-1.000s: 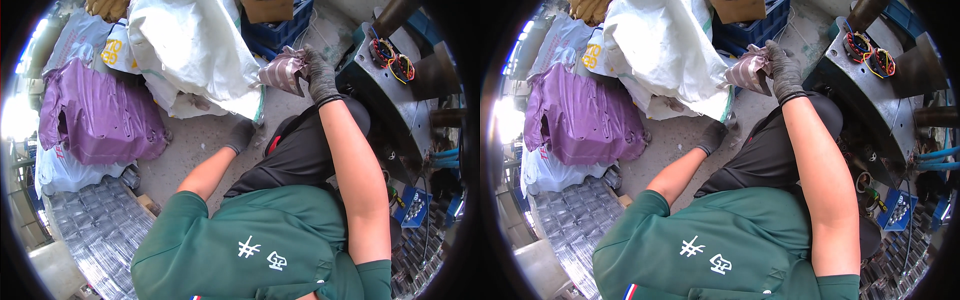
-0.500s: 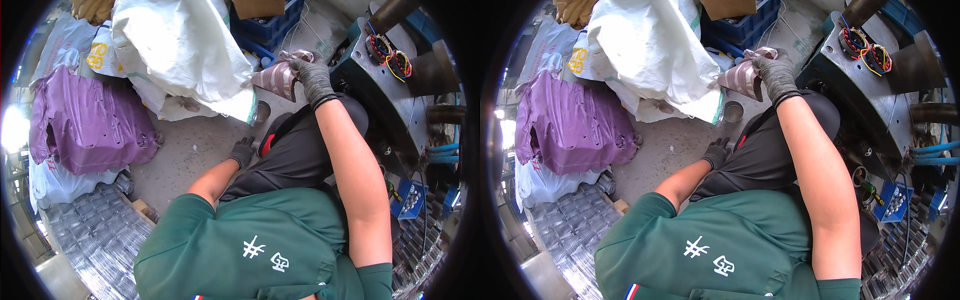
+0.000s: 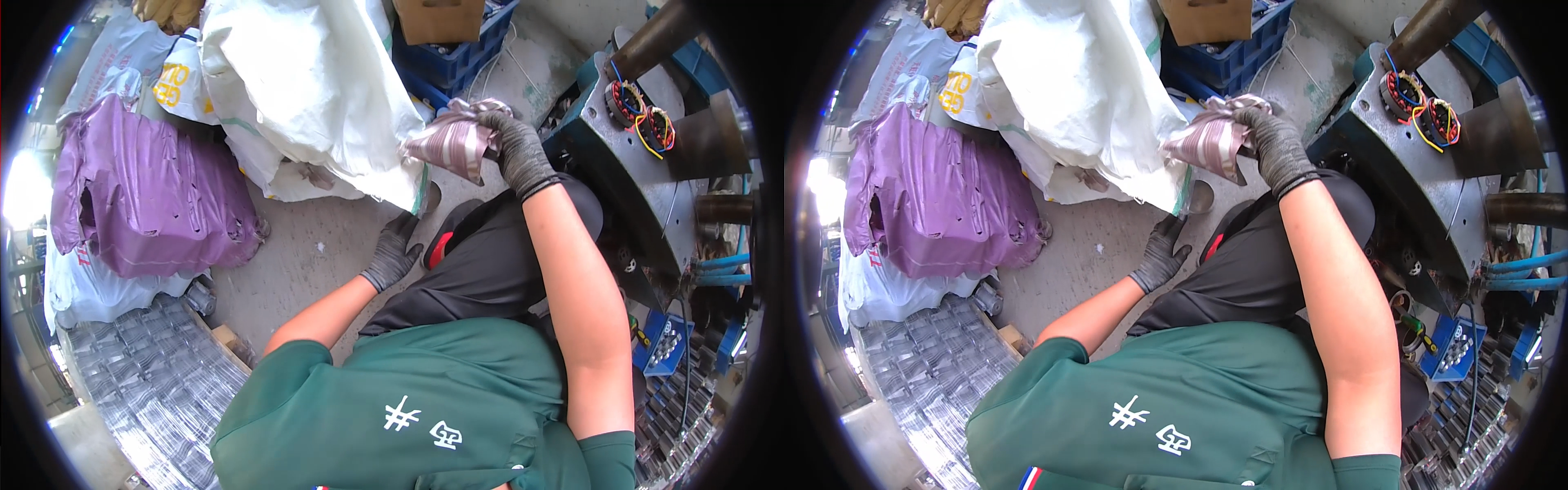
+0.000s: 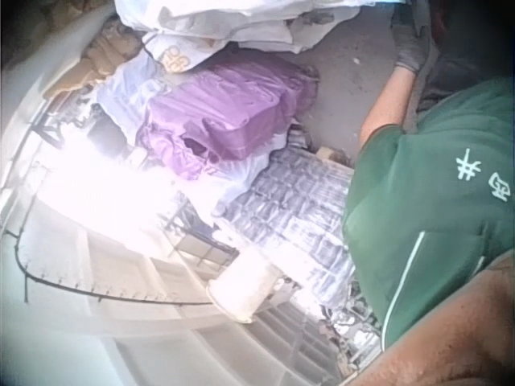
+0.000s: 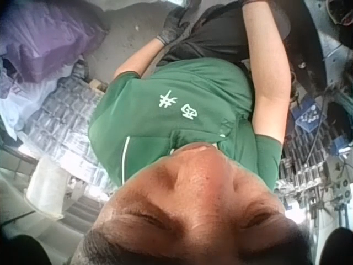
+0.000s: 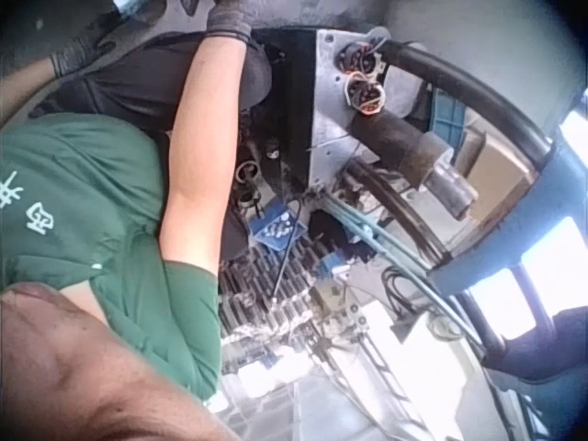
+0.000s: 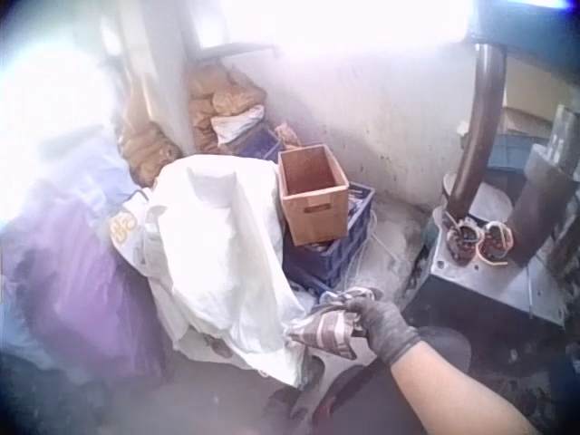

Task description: The person places a copper-wound stator core into a press and uses a large cylindrical tool to compress it. They then retrieve a metal sleeve from a bag, place it onto the press, and use the press to insert the stator core into the sleeve.

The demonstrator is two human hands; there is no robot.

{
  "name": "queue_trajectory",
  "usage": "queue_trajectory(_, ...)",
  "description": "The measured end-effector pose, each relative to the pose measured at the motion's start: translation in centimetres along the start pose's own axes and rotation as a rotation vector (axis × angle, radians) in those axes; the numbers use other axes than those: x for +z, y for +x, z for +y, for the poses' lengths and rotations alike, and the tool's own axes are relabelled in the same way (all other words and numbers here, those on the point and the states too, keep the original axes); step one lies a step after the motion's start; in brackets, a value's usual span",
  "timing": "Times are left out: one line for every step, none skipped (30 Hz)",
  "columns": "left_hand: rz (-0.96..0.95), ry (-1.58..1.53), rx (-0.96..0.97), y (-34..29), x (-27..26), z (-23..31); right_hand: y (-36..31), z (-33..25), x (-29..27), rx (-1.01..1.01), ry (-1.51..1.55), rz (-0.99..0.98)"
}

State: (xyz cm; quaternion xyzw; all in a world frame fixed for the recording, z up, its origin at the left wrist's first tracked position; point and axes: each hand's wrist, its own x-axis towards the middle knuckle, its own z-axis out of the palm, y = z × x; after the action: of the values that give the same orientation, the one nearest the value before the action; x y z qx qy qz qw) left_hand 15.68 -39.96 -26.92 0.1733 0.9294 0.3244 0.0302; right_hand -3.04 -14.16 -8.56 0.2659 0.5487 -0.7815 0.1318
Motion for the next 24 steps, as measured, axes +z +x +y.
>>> queue_trajectory(0.033,-0.058,0.057,1.5,-2.7,2.7,0.1,0.1,0.1,-0.009,-0.025,-0.003)
queue_trajectory(0.053,-0.043,0.06,2.6,-4.9,4.5,0.1,0.4,0.1,-0.061,0.084,-0.179)
queue_trajectory(0.219,-0.06,0.173,3.6,-6.6,6.1,-0.8,0.2,1.0,-0.032,0.1,-0.251)
queue_trajectory(0.382,-0.078,0.292,4.7,-7.9,7.5,-1.6,0.0,1.8,-0.004,0.113,-0.318)
queue_trajectory(0.417,-0.048,0.308,6.0,-8.9,8.9,-1.3,0.3,1.6,-0.017,0.126,-0.436)
queue_trajectory(0.453,-0.016,0.324,7.7,-10.0,10.2,-1.2,0.7,2.0,-0.004,0.119,-0.471)
queue_trajectory(0.408,-0.017,0.373,9.2,-11.4,11.6,-1.1,0.6,1.9,0.022,0.122,-0.589)
queue_trajectory(0.378,0.062,0.305,10.3,-12.2,12.7,-1.3,0.5,2.2,0.053,0.123,-0.716)
queue_trajectory(0.406,0.075,0.29,11.2,-12.1,12.5,-3.3,-0.5,3.1,0.047,0.099,-0.747)
queue_trajectory(0.434,0.087,0.276,11.9,-12.1,12.1,-3.1,-0.2,3.6,0.047,0.107,-0.695)
queue_trajectory(0.422,0.093,0.255,12.7,-12.4,12.4,-3.7,-0.9,3.7,0.05,0.099,-0.671)
queue_trajectory(0.388,0.094,0.21,13.0,-13.0,13.1,-4.2,-1.4,3.9,0.055,0.092,-0.646)
queue_trajectory(0.395,0.151,0.212,13.3,-13.2,13.2,-3.1,-1.1,3.6,0.083,0.144,-0.653)
queue_trajectory(0.401,0.21,0.207,13.4,-13.6,13.2,-2.7,-0.7,3.8,0.043,0.15,-0.567)
queue_trajectory(0.405,0.266,0.227,13.6,-14.1,13.6,-2.6,-0.5,4.4,-0.01,0.205,-0.516)
queue_trajectory(0.406,0.332,0.222,13.7,-14.6,13.4,-2.4,-0.3,5.1,-0.061,0.261,-0.466)
queue_trajectory(0.411,0.343,0.239,13.7,-15.5,13.6,-3.1,-0.7,6.0,-0.058,0.286,-0.383)
queue_trajectory(0.416,0.356,0.253,13.5,-16.5,13.7,-2.7,-0.5,6.7,-0.082,0.328,-0.29)
queue_trajectory(0.431,0.411,0.28,13.0,-17.4,13.8,-1.6,-0.3,7.0,-0.094,0.342,-0.293)
queue_trajectory(0.46,0.453,0.359,12.7,-18.4,13.6,-0.4,-0.4,7.0,-0.106,0.359,-0.303)
queue_trajectory(0.438,0.441,0.382,12.0,-19.6,12.9,0.5,0.0,6.9,-0.153,0.373,-0.31)
queue_trajectory(0.416,0.432,0.403,11.4,-20.9,12.0,1.1,0.5,6.9,-0.199,0.39,-0.319)
queue_trajectory(0.389,0.454,0.331,10.7,-23.2,11.5,0.0,-0.2,7.9,-0.185,0.402,-0.321)
queue_trajectory(0.395,0.548,0.306,10.2,-26.0,9.9,-1.5,-0.9,8.9,-0.169,0.412,-0.326)
